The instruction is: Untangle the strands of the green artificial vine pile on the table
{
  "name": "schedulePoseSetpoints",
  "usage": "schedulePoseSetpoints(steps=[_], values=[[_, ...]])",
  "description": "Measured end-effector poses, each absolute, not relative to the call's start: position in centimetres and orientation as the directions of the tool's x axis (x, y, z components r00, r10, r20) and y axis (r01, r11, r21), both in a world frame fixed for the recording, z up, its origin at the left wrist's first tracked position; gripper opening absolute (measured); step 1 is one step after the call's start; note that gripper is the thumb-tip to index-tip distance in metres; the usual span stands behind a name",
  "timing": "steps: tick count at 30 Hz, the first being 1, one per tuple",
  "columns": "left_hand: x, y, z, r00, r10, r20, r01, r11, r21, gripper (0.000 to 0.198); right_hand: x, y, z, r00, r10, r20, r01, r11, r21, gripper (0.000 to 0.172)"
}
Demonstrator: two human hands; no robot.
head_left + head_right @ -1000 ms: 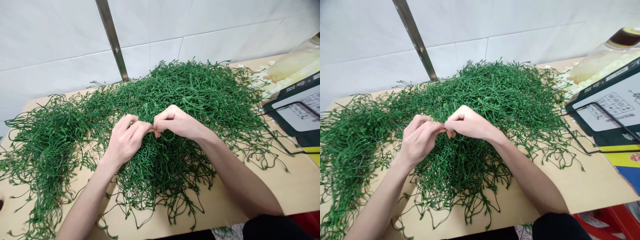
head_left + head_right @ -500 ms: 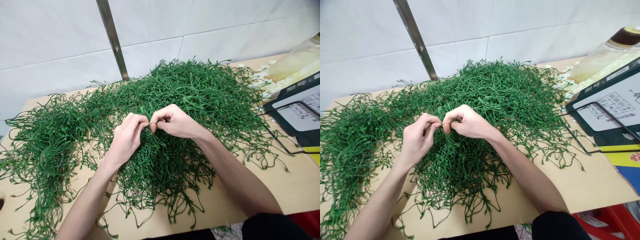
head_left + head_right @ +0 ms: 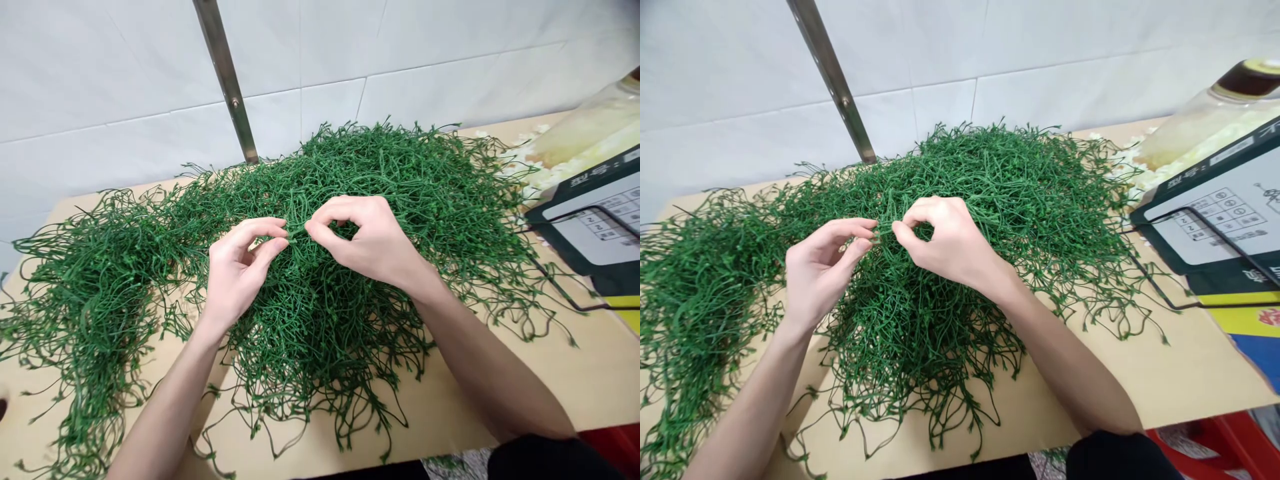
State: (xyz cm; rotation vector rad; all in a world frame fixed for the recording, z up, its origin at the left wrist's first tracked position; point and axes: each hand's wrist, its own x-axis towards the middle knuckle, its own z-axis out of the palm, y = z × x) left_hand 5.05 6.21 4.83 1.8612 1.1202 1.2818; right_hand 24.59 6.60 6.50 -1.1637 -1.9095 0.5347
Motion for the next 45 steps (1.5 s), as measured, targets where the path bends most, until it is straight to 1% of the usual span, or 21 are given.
schedulePoseSetpoints(steps=[3, 5, 8, 10, 13, 16, 19, 22, 24, 26, 27, 28, 30, 32, 34, 36, 38, 40, 42, 44, 45], values=[[5.1, 6.4, 4.7, 0.123, 0.907, 0.403, 0.27, -0.421, 0.866, 0.015, 24.7, 6.5, 6.6, -0.271, 0.852, 0.448, 0.505, 0.522, -0.688, 0.016], [5.0, 6.7, 4.5, 0.07, 0.923, 0.378, 0.218, -0.384, 0.897, 0.015, 24.7, 6.4, 6.7, -0.268, 0.865, 0.425, 0.506, 0.502, -0.702, 0.011], [4.6, 7.1, 4.0, 0.047, 0.927, 0.372, 0.128, -0.375, 0.918, 0.032, 24.7, 6.3, 7.1, -0.193, 0.914, 0.358, 0.49, 0.406, -0.772, 0.011], [4.2, 7.4, 3.7, 0.055, 0.919, 0.39, 0.105, -0.393, 0.913, 0.036, 24.8, 6.2, 7.4, -0.143, 0.942, 0.303, 0.462, 0.335, -0.821, 0.019], [3.8, 7.7, 3.6, 0.058, 0.919, 0.391, 0.076, -0.395, 0.916, 0.031, 25.2, 6.5, 7.7, -0.146, 0.967, 0.207, 0.369, 0.247, -0.896, 0.04], [3.9, 7.6, 3.9, 0.052, 0.955, 0.293, -0.003, -0.293, 0.956, 0.025, 25.5, 7.0, 7.4, -0.209, 0.976, 0.066, 0.228, 0.114, -0.967, 0.056], [4.3, 7.3, 4.2, 0.066, 0.975, 0.21, -0.022, -0.209, 0.978, 0.026, 25.4, 7.5, 6.9, -0.263, 0.963, -0.063, 0.157, -0.022, -0.987, 0.065], [4.5, 7.1, 4.4, 0.072, 0.974, 0.215, -0.002, -0.215, 0.977, 0.027, 25.2, 7.7, 6.6, -0.272, 0.952, -0.142, 0.155, -0.103, -0.983, 0.069], [4.5, 7.1, 4.4, 0.064, 0.967, 0.245, 0.001, -0.246, 0.969, 0.027, 25.3, 7.7, 6.6, -0.205, 0.967, -0.149, 0.18, -0.113, -0.977, 0.071], [4.4, 7.2, 4.3, 0.04, 0.956, 0.291, 0.0, -0.291, 0.957, 0.027, 25.7, 7.4, 6.8, -0.115, 0.988, -0.102, 0.216, -0.075, -0.973, 0.074], [4.4, 7.2, 4.2, 0.025, 0.95, 0.312, -0.005, -0.312, 0.95, 0.028, 25.9, 7.3, 6.9, -0.099, 0.992, -0.079, 0.234, -0.053, -0.971, 0.076], [4.4, 7.2, 4.1, 0.016, 0.944, 0.329, -0.011, -0.329, 0.944, 0.031, 26.1, 7.1, 7.1, -0.122, 0.99, -0.071, 0.246, -0.039, -0.969, 0.079], [4.4, 7.2, 3.9, 0.016, 0.933, 0.358, -0.023, -0.358, 0.933, 0.039, 26.3, 6.7, 7.4, -0.286, 0.952, -0.11, 0.251, -0.037, -0.967, 0.085], [4.5, 7.2, 3.6, 0.029, 0.917, 0.398, -0.018, -0.398, 0.917, 0.047, 26.1, 6.5, 7.4, -0.502, 0.85, -0.159, 0.267, -0.022, -0.963, 0.082], [4.7, 7.1, 3.6, 0.04, 0.894, 0.446, 0.001, -0.446, 0.895, 0.05, 25.5, 6.5, 7.0, -0.607, 0.781, -0.15, 0.284, 0.036, -0.958, 0.067], [4.8, 6.9, 3.6, 0.051, 0.879, 0.475, 0.017, -0.476, 0.879, 0.05, 24.6, 6.7, 6.2, -0.574, 0.814, -0.088, 0.248, 0.071, -0.966, 0.049], [5.0, 6.7, 3.7, 0.06, 0.875, 0.48, 0.031, -0.482, 0.876, 0.048, 23.7, 7.0, 5.2, -0.495, 0.868, -0.023, 0.127, 0.046, -0.991, 0.038], [5.2, 6.5, 3.7, 0.06, 0.882, 0.467, 0.035, -0.47, 0.882, 0.047, 23.0, 7.3, 4.5, -0.42, 0.907, 0.033, 0.008, 0.04, -0.999, 0.034], [5.3, 6.4, 3.7, 0.066, 0.893, 0.446, 0.019, -0.448, 0.894, 0.047, 22.7, 7.6, 4.3, -0.349, 0.935, 0.061, -0.057, 0.044, -0.997, 0.035], [5.2, 6.4, 3.8, 0.081, 0.898, 0.433, -0.012, -0.433, 0.901, 0.046, 23.1, 7.6, 4.5, -0.33, 0.942, 0.059, -0.055, 0.043, -0.998, 0.037], [5.1, 6.5, 3.9, 0.087, 0.898, 0.431, -0.021, -0.431, 0.902, 0.045, 23.4, 7.6, 4.8, -0.358, 0.933, 0.035, -0.01, 0.033, -0.999, 0.037]])
